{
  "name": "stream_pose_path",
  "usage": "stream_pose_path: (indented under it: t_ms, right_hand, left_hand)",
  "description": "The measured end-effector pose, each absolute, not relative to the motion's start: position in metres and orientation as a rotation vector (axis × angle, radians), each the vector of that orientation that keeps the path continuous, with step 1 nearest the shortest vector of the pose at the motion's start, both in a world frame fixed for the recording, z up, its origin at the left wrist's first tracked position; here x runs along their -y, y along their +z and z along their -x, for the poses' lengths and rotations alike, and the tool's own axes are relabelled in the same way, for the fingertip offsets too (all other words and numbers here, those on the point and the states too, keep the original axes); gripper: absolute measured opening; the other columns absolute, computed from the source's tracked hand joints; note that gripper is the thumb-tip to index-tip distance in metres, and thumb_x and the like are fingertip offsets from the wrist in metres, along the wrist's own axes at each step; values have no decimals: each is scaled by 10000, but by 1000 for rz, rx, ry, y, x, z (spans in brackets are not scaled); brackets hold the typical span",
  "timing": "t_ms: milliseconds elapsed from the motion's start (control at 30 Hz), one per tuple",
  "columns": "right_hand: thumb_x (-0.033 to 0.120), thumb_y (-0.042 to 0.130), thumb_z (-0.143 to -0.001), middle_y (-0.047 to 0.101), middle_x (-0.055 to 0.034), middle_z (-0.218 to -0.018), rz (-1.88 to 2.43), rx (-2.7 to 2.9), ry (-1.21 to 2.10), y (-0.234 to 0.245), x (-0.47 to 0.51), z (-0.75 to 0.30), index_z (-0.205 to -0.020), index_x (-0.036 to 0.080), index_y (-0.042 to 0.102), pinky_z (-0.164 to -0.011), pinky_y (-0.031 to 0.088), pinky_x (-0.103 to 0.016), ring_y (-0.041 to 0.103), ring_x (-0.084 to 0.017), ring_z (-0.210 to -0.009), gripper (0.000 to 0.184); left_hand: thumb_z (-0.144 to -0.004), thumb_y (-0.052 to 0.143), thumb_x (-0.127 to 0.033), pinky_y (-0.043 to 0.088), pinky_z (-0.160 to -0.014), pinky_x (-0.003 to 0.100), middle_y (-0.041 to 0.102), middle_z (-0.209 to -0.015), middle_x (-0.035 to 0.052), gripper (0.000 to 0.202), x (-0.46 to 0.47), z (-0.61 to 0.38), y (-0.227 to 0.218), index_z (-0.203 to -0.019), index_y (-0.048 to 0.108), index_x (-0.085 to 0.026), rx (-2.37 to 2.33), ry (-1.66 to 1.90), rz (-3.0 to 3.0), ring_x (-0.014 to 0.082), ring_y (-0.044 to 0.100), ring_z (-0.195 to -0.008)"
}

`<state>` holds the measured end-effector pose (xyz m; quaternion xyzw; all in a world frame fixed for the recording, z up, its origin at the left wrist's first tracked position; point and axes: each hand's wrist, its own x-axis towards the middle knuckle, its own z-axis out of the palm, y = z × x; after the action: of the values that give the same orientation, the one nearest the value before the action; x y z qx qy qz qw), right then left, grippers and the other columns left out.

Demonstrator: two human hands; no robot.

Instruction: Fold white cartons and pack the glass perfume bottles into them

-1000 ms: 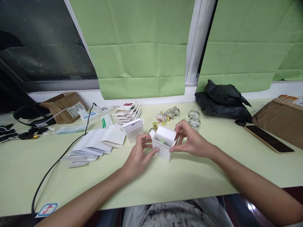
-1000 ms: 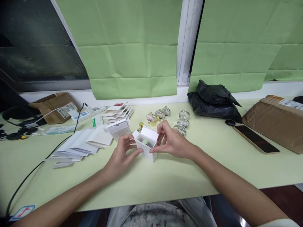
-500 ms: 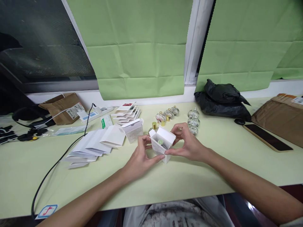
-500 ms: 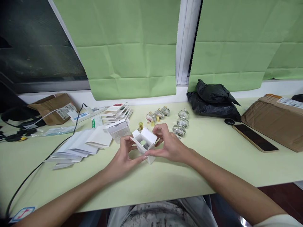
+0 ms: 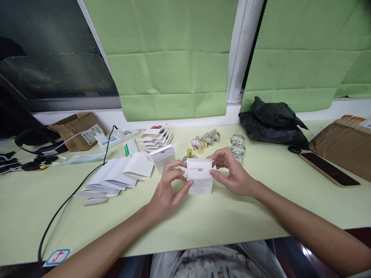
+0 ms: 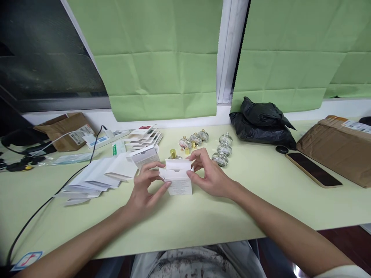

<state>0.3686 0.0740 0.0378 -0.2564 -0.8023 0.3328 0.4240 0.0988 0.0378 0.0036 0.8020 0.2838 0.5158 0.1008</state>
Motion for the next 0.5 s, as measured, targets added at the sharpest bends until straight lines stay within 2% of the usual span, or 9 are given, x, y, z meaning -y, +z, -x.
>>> stream_pose_path:
  t_ms: [100, 233, 367, 500]
  right_hand:
    - [221, 589, -1037, 589, -92, -1310, 638, 2033, 716, 39, -72, -368, -1191, 293, 459, -820, 612, -390, 675, -213, -1016, 214]
    - [168, 582, -1018, 564, -117, -1318, 569, 2107, 442, 44, -71, -369, -1155, 276, 549, -820, 608, -384, 577, -279, -1256, 177]
    - [126, 600, -992, 515, -123, -1270, 525, 2137, 164, 45, -73, -370, -1175, 266, 628, -906, 587, -450, 581, -275, -1179, 232]
    - [140, 683, -950, 577, -120, -1242, 443, 2215, -102, 45, -75, -374, -1153, 255, 681, -925, 553, -482, 598, -277, -1090, 234]
  left_hand:
    - [-945, 701, -48, 626, -900, 405, 510, -1395, 137, 478, -36, -97, 7, -1330, 517, -264, -914, 1473, -2490, 241, 609, -1247]
    - [-951, 704, -69, 637, -851, 363, 493, -1380, 128, 428, -34, -98, 9, -1311, 565, -254, -962, 1479, -2475, 198, 650, -1119]
    - [-956, 713, -96, 641, -850, 357, 489, -1373, 123, 442, -33, -98, 9, -1344, 576, -258, -981, 1464, -2471, 171, 661, -1036]
    - [-973, 702, -127, 638, -868, 366, 470, -1366, 116, 364, -31, -99, 12, -1311, 629, -243, -1041, 1415, -2488, 134, 667, -921]
